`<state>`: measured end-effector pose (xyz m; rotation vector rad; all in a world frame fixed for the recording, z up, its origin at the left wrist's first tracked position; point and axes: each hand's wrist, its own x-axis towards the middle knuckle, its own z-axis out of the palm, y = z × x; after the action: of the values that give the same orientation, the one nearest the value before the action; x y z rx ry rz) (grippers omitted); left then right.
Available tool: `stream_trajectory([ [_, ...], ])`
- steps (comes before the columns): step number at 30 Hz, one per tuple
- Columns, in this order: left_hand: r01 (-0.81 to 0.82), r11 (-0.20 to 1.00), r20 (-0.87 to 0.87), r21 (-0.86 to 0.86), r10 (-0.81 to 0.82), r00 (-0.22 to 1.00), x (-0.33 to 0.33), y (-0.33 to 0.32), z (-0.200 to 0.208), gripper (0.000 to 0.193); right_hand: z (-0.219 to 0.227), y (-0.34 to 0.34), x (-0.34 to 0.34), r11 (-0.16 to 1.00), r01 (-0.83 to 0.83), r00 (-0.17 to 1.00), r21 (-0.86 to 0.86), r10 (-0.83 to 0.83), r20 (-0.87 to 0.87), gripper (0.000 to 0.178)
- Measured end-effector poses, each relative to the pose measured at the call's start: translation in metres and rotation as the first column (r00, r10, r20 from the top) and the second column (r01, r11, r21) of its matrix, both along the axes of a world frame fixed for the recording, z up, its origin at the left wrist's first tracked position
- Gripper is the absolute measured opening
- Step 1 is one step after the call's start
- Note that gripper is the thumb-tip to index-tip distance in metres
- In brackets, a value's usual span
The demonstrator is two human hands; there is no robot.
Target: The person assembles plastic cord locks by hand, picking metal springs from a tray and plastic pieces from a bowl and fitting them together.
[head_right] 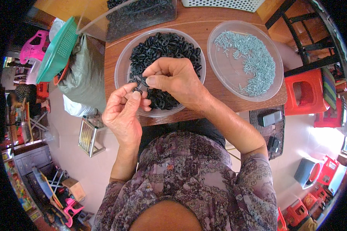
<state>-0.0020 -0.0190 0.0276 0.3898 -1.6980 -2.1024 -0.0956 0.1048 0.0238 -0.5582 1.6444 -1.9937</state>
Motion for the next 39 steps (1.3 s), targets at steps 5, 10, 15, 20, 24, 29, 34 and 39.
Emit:
stream_trajectory([
  [5, -0.008, 1.000, 0.015, -0.009, 0.008, 1.000, -0.001, 0.001, -0.001, 0.021, -0.004, -0.002, 0.001, 0.999, -0.008, 1.000, -0.043, 0.008, -0.008, 0.015],
  [10, -0.021, 0.999, 0.037, -0.028, 0.022, 0.999, -0.001, 0.002, -0.002, 0.020, -0.002, -0.004, 0.004, 0.998, -0.002, 1.000, -0.067, 0.003, 0.015, 0.014],
  [15, -0.040, 0.998, 0.025, -0.041, 0.041, 0.999, -0.002, 0.005, -0.002, 0.019, 0.000, -0.007, 0.008, 0.996, 0.089, 0.987, -0.012, -0.090, -0.136, 0.010],
  [20, -0.082, 0.993, -0.020, -0.086, 0.080, 0.997, -0.003, 0.006, -0.006, 0.020, -0.005, -0.010, 0.016, 0.989, 0.148, 0.963, 0.014, -0.141, -0.229, 0.009],
  [24, -0.070, 0.996, -0.013, -0.046, 0.070, 0.997, -0.006, 0.007, -0.006, 0.020, -0.008, -0.010, 0.018, 0.980, 0.197, 0.921, 0.028, -0.175, -0.347, 0.012],
  [29, -0.042, 0.995, -0.011, 0.092, 0.043, 0.999, -0.006, 0.009, -0.007, 0.021, -0.013, -0.013, 0.019, 0.968, 0.251, 0.887, 0.000, -0.230, -0.401, 0.008],
  [34, -0.050, 0.994, -0.022, 0.096, 0.053, 0.998, -0.008, 0.013, -0.011, 0.021, -0.007, -0.017, 0.026, 0.963, 0.252, 0.968, -0.095, -0.252, 0.017, 0.005],
  [39, -0.042, 0.996, -0.015, 0.078, 0.043, 0.999, -0.007, 0.013, -0.012, 0.022, -0.009, -0.018, 0.028, 0.946, 0.288, 0.957, -0.149, -0.281, 0.067, 0.004],
])
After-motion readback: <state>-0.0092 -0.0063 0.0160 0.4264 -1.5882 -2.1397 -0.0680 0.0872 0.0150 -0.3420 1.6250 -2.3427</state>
